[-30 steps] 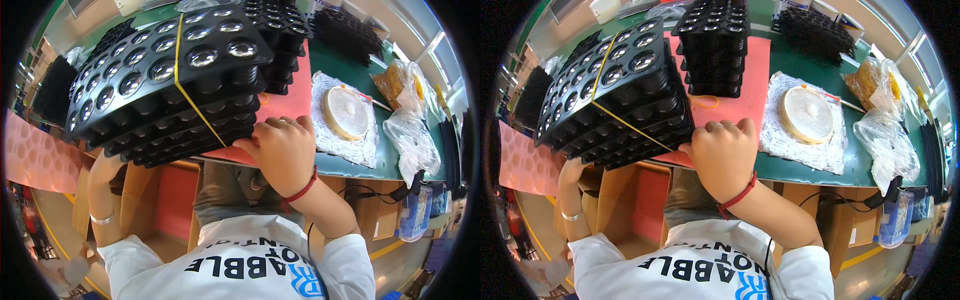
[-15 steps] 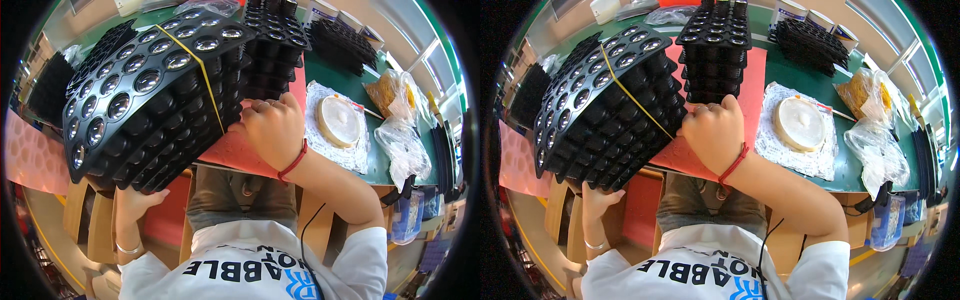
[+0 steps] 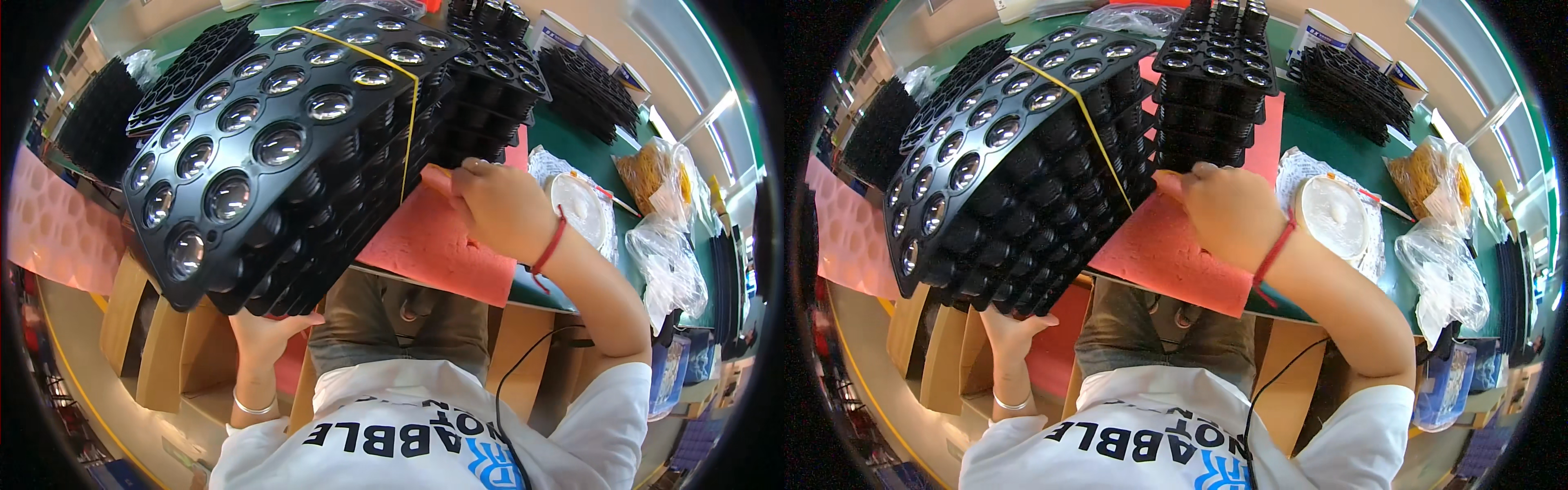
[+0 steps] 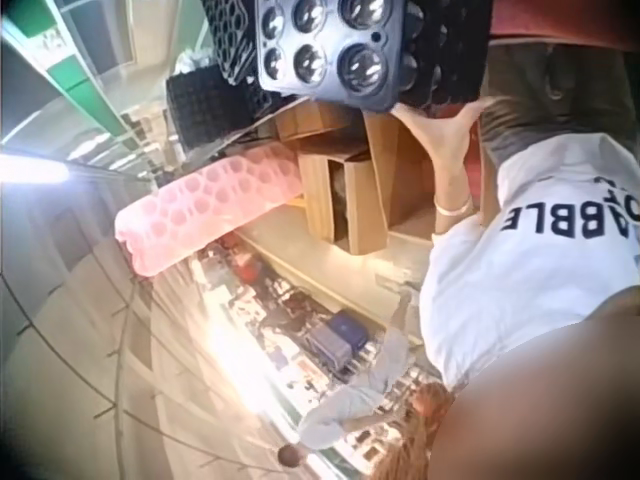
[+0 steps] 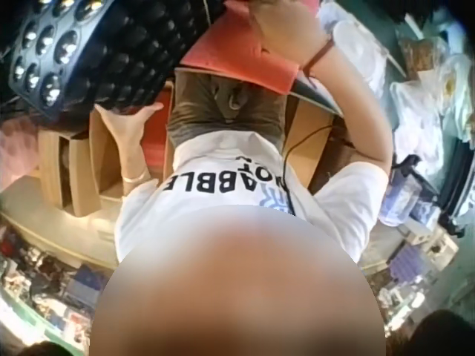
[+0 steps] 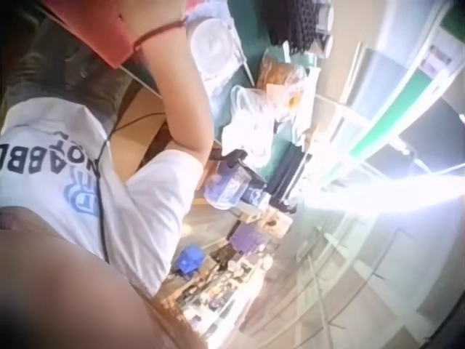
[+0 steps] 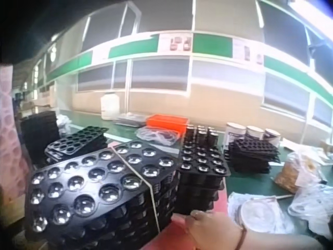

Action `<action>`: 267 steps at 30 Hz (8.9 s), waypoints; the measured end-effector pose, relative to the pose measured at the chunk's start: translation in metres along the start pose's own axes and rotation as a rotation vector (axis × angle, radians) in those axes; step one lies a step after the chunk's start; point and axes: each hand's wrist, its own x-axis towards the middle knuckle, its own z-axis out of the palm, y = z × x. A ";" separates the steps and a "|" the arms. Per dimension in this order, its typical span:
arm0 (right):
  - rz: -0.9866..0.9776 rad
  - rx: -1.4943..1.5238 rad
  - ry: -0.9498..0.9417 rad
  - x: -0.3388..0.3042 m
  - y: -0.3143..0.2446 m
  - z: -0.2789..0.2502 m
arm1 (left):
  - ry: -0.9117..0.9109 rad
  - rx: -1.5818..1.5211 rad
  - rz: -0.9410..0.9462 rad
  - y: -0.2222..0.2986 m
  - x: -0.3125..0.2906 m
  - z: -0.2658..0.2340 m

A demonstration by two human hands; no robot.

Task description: Applying adhesive to lens components using a brush and then stacking and packaging the trays.

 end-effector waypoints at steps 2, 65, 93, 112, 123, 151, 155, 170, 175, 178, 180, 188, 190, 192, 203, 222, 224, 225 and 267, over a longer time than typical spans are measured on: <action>-0.063 -0.026 -0.179 -0.009 0.009 -0.009 | 0.081 0.008 0.053 0.000 -0.002 0.015; -0.437 -0.300 0.233 0.045 -0.088 -0.178 | -0.070 -0.826 0.314 0.068 -0.004 0.008; -0.691 -0.079 -0.351 0.120 -0.088 -0.152 | 0.431 -0.849 -0.012 -0.057 -0.012 0.143; -0.573 0.379 -0.268 0.117 -0.085 -0.165 | 0.181 -0.886 -0.204 -0.014 -0.014 0.091; -0.442 0.388 -0.017 0.152 -0.099 -0.110 | 0.136 -0.519 -0.165 -0.001 -0.012 0.089; -0.274 0.346 -0.055 0.031 -0.097 0.013 | 0.422 -0.359 -0.174 0.002 0.015 0.053; -0.240 0.337 0.093 0.032 -0.106 0.024 | 0.420 -0.407 -0.185 0.002 0.020 0.047; -0.231 0.290 0.134 0.007 -0.067 -0.010 | 0.537 -0.167 -0.263 -0.022 0.034 0.018; -0.010 0.086 0.431 -0.061 -0.007 -0.065 | 0.456 -0.558 -0.256 -0.026 0.031 0.016; 0.314 -0.168 0.563 -0.104 0.045 -0.094 | 0.381 -0.453 -0.266 -0.030 0.016 0.024; 0.549 -0.374 0.599 -0.150 0.086 -0.116 | 0.398 -0.382 -0.293 -0.038 0.011 0.037; 1.284 -0.539 -0.194 -0.299 0.180 -0.144 | 0.105 -0.340 -0.406 -0.052 -0.012 0.069; 1.332 -0.579 -0.251 -0.304 0.189 -0.138 | 0.042 -0.336 -0.401 -0.045 -0.015 0.076; 1.311 -0.676 -0.100 -0.324 0.211 -0.136 | 0.019 -0.335 -0.378 -0.032 -0.015 0.086; 0.823 -0.263 0.563 -0.275 0.174 -0.213 | -0.390 -0.245 -0.254 0.001 -0.028 0.085; -0.206 0.052 0.304 -0.028 -0.030 -0.100 | -0.356 -0.869 -0.297 0.085 0.007 0.100; -0.227 0.055 0.383 -0.013 -0.034 -0.083 | -0.308 -0.749 -0.259 0.079 0.009 0.105; -0.341 0.092 0.554 -0.004 -0.031 -0.077 | -0.210 -0.782 -0.308 0.078 0.008 0.106; -0.098 0.884 -0.040 -0.027 -0.043 -0.004 | 0.104 -0.513 -0.145 0.029 0.007 0.088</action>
